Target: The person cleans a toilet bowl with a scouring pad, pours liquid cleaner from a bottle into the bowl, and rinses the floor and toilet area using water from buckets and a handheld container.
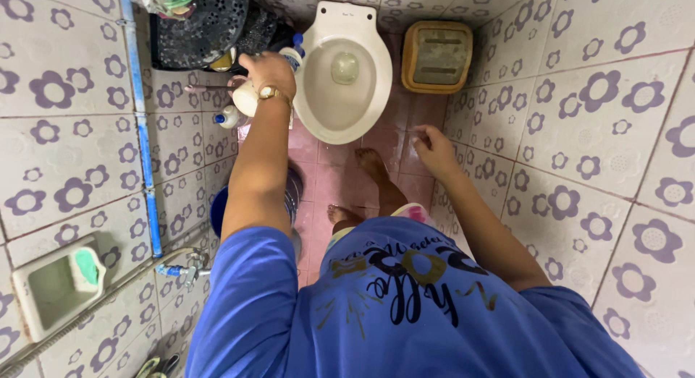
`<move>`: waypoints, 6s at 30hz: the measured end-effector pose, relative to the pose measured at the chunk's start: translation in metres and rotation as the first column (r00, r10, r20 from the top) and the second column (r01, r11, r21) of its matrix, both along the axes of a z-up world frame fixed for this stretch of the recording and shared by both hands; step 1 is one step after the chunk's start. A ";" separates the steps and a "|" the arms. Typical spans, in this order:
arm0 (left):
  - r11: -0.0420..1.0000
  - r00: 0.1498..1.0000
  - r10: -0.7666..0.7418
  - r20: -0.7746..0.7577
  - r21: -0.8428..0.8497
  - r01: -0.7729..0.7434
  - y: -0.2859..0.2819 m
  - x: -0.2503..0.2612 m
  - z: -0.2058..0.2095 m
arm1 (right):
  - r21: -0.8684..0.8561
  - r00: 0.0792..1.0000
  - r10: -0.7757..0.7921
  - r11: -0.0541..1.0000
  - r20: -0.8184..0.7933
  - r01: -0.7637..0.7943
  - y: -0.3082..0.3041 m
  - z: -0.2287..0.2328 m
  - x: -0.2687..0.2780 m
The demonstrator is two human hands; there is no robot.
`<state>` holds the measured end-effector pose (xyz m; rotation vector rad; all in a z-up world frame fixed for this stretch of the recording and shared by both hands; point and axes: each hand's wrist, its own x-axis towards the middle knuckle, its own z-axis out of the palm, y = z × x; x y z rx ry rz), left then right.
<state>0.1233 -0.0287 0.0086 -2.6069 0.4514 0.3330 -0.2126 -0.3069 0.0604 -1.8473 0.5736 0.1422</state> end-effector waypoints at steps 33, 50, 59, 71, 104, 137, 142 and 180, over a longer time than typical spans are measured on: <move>0.982 0.962 -0.167 -0.217 0.054 0.182 0.051 -0.100 -0.024 | -0.005 1.000 0.024 1.000 0.011 -0.024 0.012 0.001 -0.005; 0.971 0.966 -0.199 -0.165 -0.170 0.170 -0.041 -0.103 0.011 | 0.044 0.998 -0.040 0.998 -0.051 0.042 0.004 0.005 -0.008; 0.977 0.942 -0.202 -0.268 -0.122 0.174 -0.021 -0.120 -0.017 | -0.010 0.999 0.002 1.000 -0.045 -0.003 0.004 0.013 -0.002; 0.992 0.952 -0.112 -0.285 0.029 0.125 0.063 -0.113 -0.040 | -0.021 0.998 0.059 0.998 0.008 -0.059 0.013 -0.001 0.008; 0.956 0.958 -0.277 -0.078 0.081 0.283 0.025 -0.026 0.000 | 0.029 0.999 0.006 1.000 -0.035 -0.005 0.014 -0.004 0.000; 0.955 0.915 -0.294 -0.277 -0.064 0.288 0.000 -0.117 -0.037 | 0.010 1.000 0.008 1.000 -0.016 -0.007 0.004 -0.001 0.003; 0.952 0.914 -0.307 -0.265 -0.093 0.293 -0.011 -0.120 -0.021 | 0.008 1.000 -0.016 1.000 0.005 0.016 0.004 -0.001 0.003; -0.048 0.654 0.191 -0.732 -0.672 -0.739 0.107 -0.268 -0.056 | 0.024 0.940 0.319 0.946 0.121 -0.324 0.071 0.010 0.046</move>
